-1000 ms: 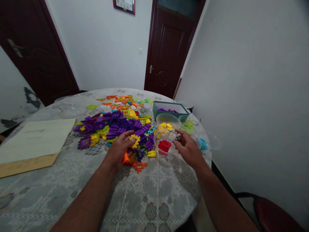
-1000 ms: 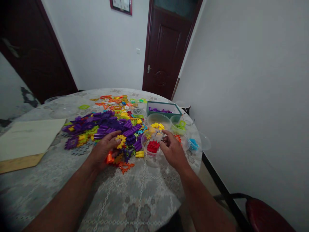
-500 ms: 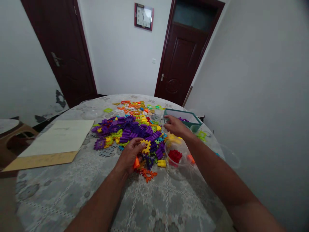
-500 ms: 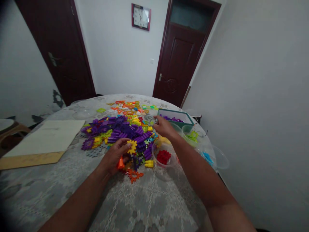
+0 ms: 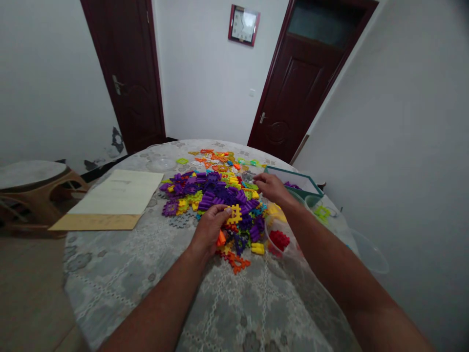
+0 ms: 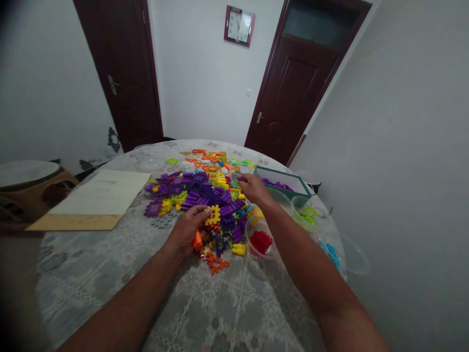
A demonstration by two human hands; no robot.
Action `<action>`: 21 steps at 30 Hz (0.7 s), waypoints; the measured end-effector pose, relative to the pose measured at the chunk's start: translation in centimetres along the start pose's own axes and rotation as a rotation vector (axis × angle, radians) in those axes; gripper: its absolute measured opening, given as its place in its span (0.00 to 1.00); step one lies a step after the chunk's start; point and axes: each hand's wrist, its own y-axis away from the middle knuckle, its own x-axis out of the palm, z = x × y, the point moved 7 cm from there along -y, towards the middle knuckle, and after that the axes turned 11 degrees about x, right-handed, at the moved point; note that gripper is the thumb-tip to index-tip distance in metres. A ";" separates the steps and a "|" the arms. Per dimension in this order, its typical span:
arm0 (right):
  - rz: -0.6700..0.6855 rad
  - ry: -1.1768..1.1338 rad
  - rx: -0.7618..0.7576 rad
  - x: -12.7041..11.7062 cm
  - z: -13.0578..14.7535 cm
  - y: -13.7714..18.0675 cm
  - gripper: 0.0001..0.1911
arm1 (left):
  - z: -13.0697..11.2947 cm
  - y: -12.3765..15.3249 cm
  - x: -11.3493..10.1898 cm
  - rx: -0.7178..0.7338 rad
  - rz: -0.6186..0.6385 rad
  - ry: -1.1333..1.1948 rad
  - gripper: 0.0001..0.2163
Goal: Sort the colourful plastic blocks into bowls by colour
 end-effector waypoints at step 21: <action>0.153 -0.166 -0.168 2.3 -0.9 18.4 0.14 | 0.2 0.4 1.0 -0.039 0.105 -0.012 0.20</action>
